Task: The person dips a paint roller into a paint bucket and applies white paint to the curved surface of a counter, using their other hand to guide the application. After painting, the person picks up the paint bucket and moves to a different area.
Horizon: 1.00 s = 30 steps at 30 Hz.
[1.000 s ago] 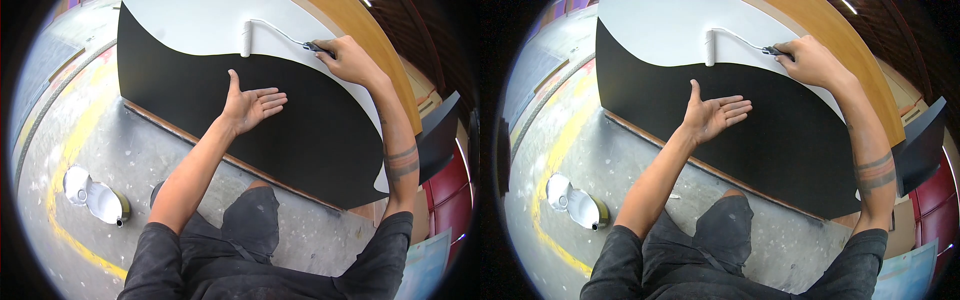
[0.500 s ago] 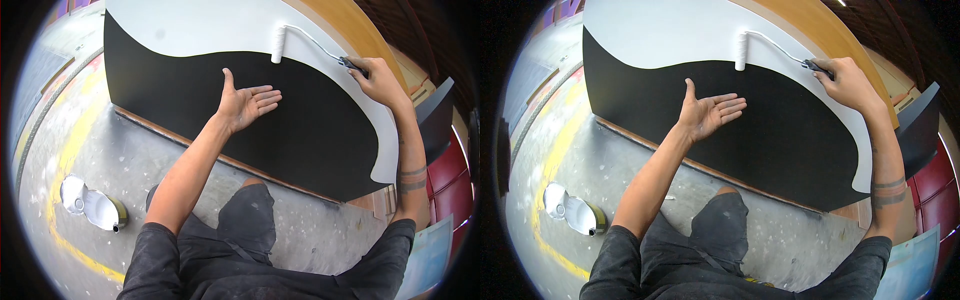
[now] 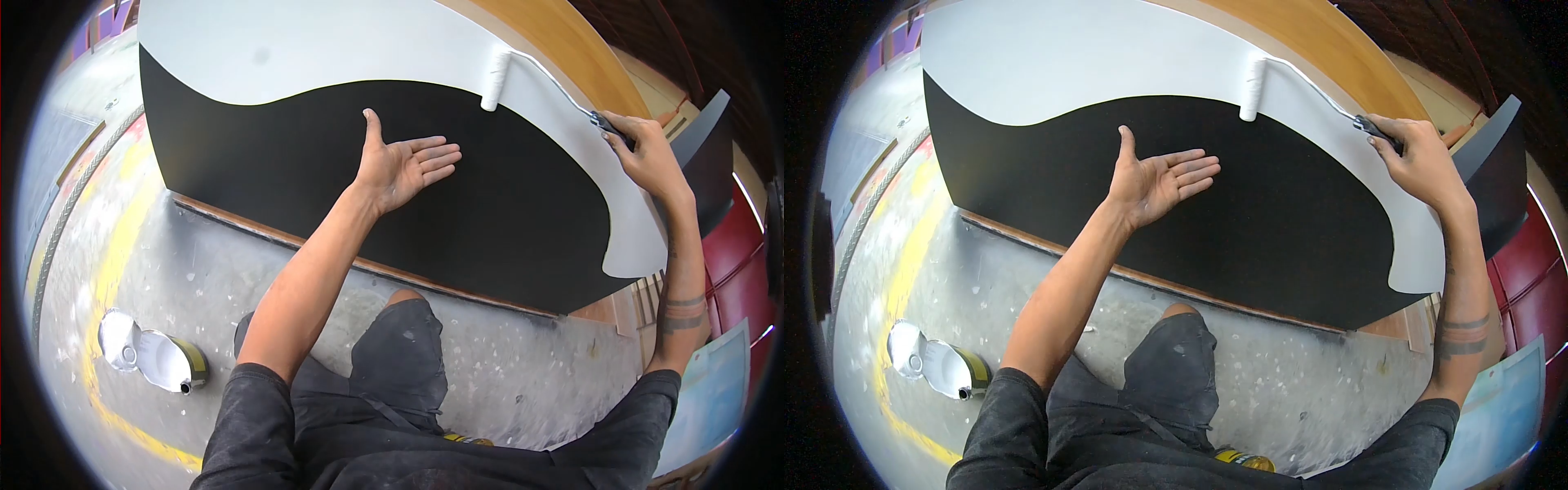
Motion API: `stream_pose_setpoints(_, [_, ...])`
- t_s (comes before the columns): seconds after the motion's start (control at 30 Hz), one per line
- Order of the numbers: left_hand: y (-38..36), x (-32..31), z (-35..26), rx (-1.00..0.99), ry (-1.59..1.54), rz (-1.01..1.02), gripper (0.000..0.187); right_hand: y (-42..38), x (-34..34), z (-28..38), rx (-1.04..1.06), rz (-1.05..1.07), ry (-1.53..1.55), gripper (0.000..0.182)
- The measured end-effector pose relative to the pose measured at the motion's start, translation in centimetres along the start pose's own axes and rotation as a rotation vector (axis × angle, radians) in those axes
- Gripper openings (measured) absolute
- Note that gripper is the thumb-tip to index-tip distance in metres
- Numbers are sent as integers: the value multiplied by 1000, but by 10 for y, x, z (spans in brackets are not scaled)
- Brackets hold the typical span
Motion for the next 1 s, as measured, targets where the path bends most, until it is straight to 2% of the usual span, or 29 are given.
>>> stream_pose_setpoints(0.23, [-1,1,9,12,1,-18,137,-37,8,-9,-61,0,32,35])
stream_pose_setpoints(0.33, [3,4,9,19,-22,8,138,-38,-3,-12,-30,-94,142,35])
stream_pose_setpoints(0.4, [2,5,9,12,-13,14,138,-32,-9,-8,-87,-78,126,34])
stream_pose_setpoints(0.57, [-3,7,6,7,-21,9,138,-5,-25,9,-17,-157,147,33])
stream_pose_setpoints(1.0, [-30,9,-24,-55,6,1,138,79,-38,93,37,-176,188,35])
Point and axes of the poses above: each hand's wrist, its own y-axis towards the middle knuckle, its own x-axis out of the back of the hand, z = x × y, the point moved 4 cm from there along y, towards the middle knuckle
